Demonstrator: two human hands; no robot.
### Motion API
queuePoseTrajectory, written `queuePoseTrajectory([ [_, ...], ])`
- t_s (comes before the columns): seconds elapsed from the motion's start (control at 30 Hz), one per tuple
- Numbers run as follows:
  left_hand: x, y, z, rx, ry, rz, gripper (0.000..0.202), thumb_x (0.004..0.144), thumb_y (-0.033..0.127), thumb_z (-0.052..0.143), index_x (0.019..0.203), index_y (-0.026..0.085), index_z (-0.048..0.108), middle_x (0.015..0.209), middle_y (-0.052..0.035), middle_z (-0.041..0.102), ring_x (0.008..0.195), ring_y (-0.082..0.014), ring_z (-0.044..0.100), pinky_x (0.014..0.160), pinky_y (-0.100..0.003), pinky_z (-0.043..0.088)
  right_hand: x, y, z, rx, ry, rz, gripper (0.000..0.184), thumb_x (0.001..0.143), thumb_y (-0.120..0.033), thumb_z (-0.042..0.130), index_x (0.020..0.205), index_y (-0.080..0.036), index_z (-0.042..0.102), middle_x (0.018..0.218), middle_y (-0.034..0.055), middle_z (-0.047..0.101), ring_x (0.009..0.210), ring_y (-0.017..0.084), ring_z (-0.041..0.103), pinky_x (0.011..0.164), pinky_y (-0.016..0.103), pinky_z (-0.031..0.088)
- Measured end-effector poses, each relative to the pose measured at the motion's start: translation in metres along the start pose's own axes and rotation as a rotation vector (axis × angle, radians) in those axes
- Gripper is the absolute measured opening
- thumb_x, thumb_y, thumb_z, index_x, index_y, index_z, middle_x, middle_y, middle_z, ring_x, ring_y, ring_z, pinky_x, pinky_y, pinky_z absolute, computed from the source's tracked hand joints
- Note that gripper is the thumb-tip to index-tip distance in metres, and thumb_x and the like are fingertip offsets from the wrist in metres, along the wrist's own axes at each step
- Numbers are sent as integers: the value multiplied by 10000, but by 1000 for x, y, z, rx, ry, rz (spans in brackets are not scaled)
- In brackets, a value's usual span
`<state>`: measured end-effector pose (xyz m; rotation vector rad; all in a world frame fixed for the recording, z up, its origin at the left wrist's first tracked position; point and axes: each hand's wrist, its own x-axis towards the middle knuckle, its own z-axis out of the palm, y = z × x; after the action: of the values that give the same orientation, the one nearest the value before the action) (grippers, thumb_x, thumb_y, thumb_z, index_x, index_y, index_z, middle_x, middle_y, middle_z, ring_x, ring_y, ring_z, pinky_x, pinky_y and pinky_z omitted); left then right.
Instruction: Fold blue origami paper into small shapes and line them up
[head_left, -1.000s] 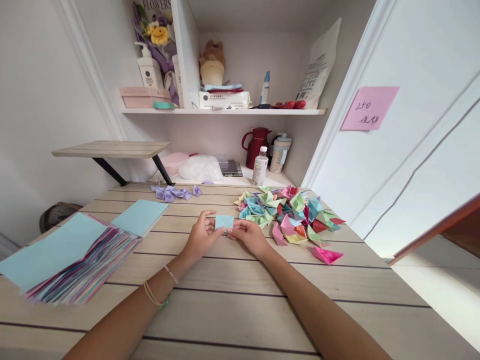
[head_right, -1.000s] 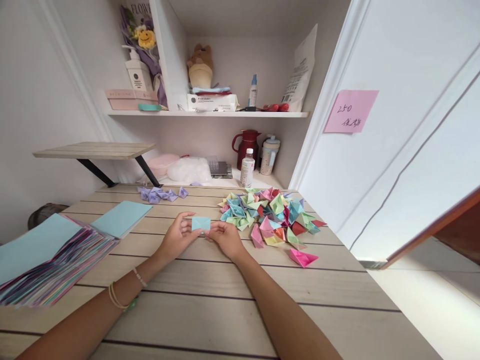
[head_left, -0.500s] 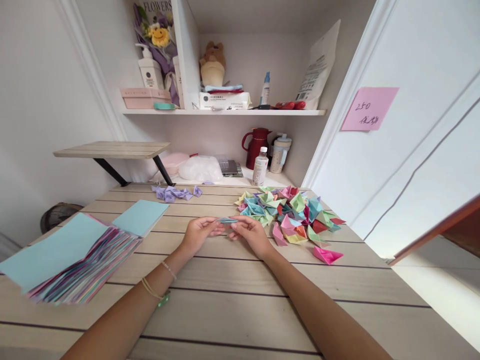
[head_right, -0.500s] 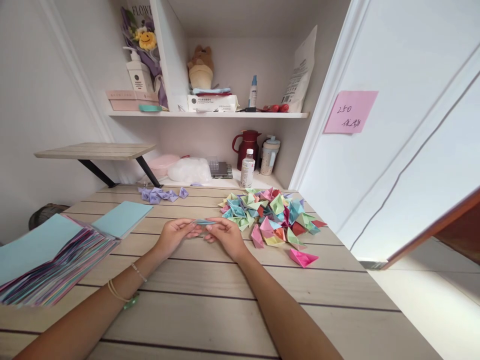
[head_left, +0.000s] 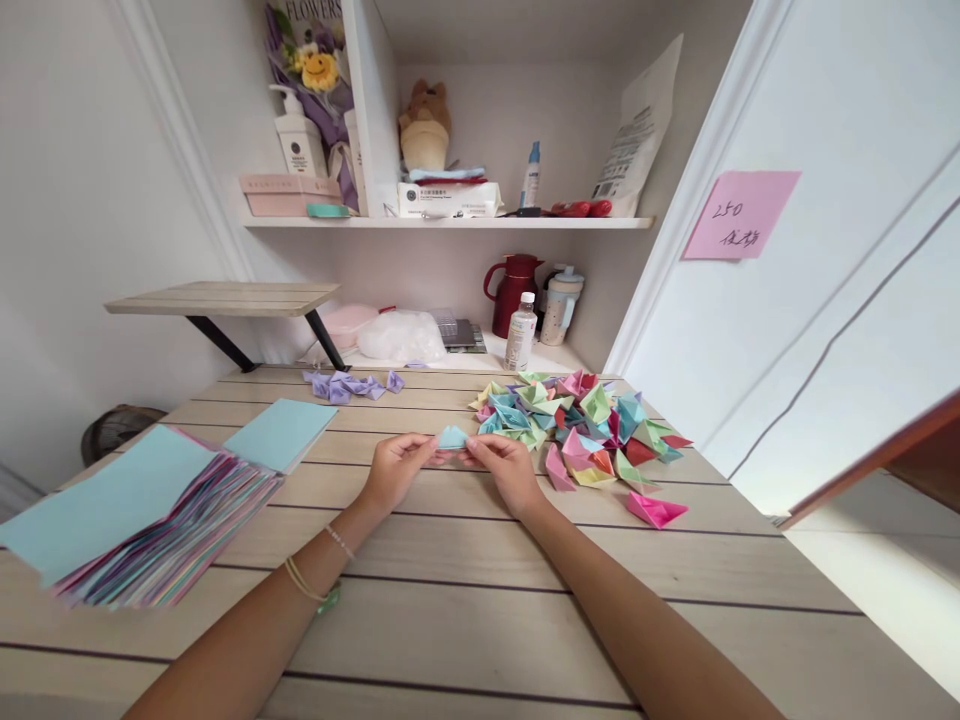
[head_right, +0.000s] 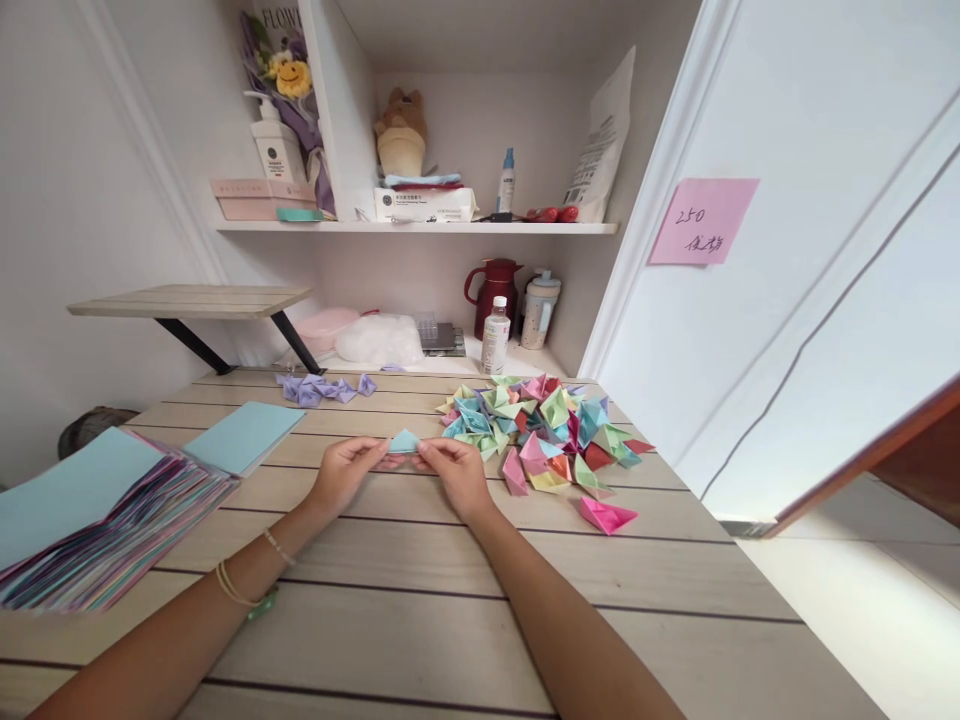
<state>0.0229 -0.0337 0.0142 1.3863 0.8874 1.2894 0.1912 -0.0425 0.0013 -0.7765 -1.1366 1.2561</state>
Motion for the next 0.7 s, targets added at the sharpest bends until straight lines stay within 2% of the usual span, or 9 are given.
queuePoseTrajectory([
  [0.07,-1,0,2,18,-1,22,226,673,316,645,770,112,652,725,-73,698,716,-228,661,701,-350,538,0,1,1,-5,36,17,198,624,-376,691,700,-193,689,685,11,679,651,164,620,682,314,505],
  [0.17,-2,1,4,6,-23,-4,351,674,320,646,955,111,613,750,-78,696,691,-214,661,678,-341,541,0,4,1,11,53,45,195,612,-366,701,677,-183,685,677,15,676,643,155,618,684,301,499],
  [0.27,-1,0,4,-17,-33,-55,474,658,325,660,1067,107,564,782,-91,694,707,-213,660,696,-345,536,1,6,0,77,47,67,233,588,-348,724,752,-188,681,706,15,679,675,158,628,703,300,499],
  [0.4,1,-2,2,-67,-6,-86,441,660,332,658,1020,91,577,802,-111,691,759,-233,656,695,-346,532,3,5,-3,179,67,90,313,632,-398,685,859,-184,660,781,34,680,731,171,643,701,304,513],
  [0.5,3,-3,0,-98,8,-89,398,662,326,660,980,109,558,758,-93,690,739,-234,659,668,-347,535,4,3,-5,185,86,97,309,670,-451,636,803,-173,660,782,42,673,724,180,649,673,306,527],
  [0.6,4,-4,0,-109,44,-93,315,637,329,679,834,120,552,715,-74,685,723,-230,661,667,-344,536,3,3,-5,132,61,96,280,618,-422,689,755,-181,652,775,27,671,708,184,648,694,321,530],
  [0.7,3,-4,1,-96,44,-106,288,623,333,688,754,119,545,683,-67,678,720,-227,660,681,-340,533,2,3,-4,72,33,117,277,580,-402,721,725,-178,646,678,15,663,690,190,642,715,340,526],
])
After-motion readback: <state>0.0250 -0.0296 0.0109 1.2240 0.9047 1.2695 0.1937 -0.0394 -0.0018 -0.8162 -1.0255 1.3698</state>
